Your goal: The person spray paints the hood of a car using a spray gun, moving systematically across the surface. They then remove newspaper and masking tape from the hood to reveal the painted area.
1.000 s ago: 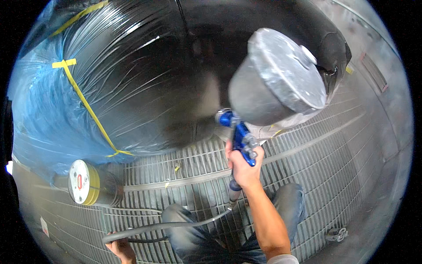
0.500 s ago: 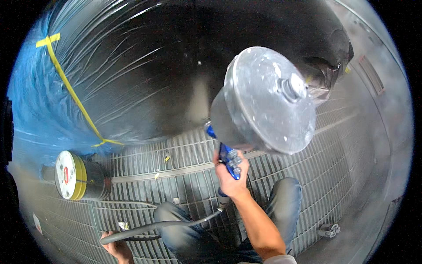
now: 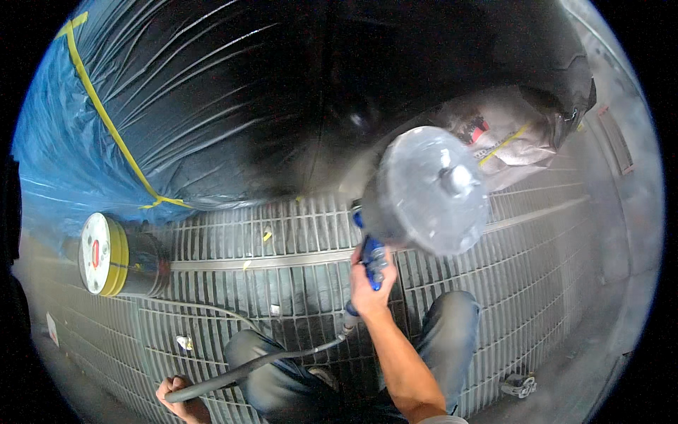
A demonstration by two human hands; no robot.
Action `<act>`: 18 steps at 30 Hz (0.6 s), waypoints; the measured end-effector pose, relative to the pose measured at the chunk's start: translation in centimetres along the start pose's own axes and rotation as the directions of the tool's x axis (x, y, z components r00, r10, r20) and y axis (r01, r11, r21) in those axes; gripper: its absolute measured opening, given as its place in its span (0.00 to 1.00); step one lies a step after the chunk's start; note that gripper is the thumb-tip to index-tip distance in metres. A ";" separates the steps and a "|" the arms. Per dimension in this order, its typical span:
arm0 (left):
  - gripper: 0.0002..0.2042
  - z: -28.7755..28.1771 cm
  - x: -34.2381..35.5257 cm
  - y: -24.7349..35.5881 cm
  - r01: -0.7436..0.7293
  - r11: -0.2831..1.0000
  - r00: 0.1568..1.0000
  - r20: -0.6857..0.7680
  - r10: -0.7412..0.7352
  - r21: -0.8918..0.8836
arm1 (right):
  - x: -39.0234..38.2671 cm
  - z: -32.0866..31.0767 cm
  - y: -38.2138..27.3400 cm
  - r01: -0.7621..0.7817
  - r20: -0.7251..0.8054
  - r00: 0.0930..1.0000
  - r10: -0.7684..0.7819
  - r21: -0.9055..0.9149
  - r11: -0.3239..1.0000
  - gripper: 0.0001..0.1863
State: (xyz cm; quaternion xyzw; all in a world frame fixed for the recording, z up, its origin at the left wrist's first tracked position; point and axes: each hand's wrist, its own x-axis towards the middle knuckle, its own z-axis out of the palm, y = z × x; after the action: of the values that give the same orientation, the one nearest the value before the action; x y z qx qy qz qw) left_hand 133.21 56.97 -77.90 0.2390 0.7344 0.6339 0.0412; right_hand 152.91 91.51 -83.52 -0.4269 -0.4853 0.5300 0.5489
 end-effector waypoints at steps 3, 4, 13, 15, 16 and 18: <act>0.24 -0.8 0.1 -1.2 0.110 0.984 0.990 -0.069 -0.121 -0.140 | -1.2 1.9 -0.2 -0.209 0.243 0.950 0.197 0.024 0.978 0.07; 0.24 -0.4 0.0 -1.0 0.083 0.985 0.992 -0.077 -0.095 -0.152 | -1.1 2.3 0.2 -0.202 0.270 0.946 0.180 0.057 0.978 0.08; 0.19 -0.2 -0.5 -0.8 -0.136 0.930 0.991 0.038 0.131 0.342 | 0.1 -0.3 5.2 -0.164 -0.173 0.968 0.182 0.114 0.980 0.07; 0.17 0.4 -0.5 -0.4 -0.057 0.975 0.998 -0.002 0.059 0.215 | -0.5 0.0 5.9 -0.162 -0.203 0.962 0.184 0.119 0.980 0.08; 0.17 0.2 -0.5 -0.7 0.005 0.992 1.000 -0.015 -0.003 0.124 | -1.3 1.2 4.5 -0.227 -0.184 0.943 0.276 0.248 0.942 0.09; 0.16 -0.8 -0.8 -1.8 0.129 0.990 0.991 -0.027 -0.131 -0.060 | -2.5 1.7 5.9 -0.290 0.066 0.957 0.283 0.278 0.916 0.10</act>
State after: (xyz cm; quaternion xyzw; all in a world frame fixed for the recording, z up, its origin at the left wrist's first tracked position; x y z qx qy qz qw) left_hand 133.11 55.74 -79.62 0.1795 0.7302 0.6546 0.0781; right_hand 150.32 89.40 -89.19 -0.4032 -0.3429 0.6742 0.5150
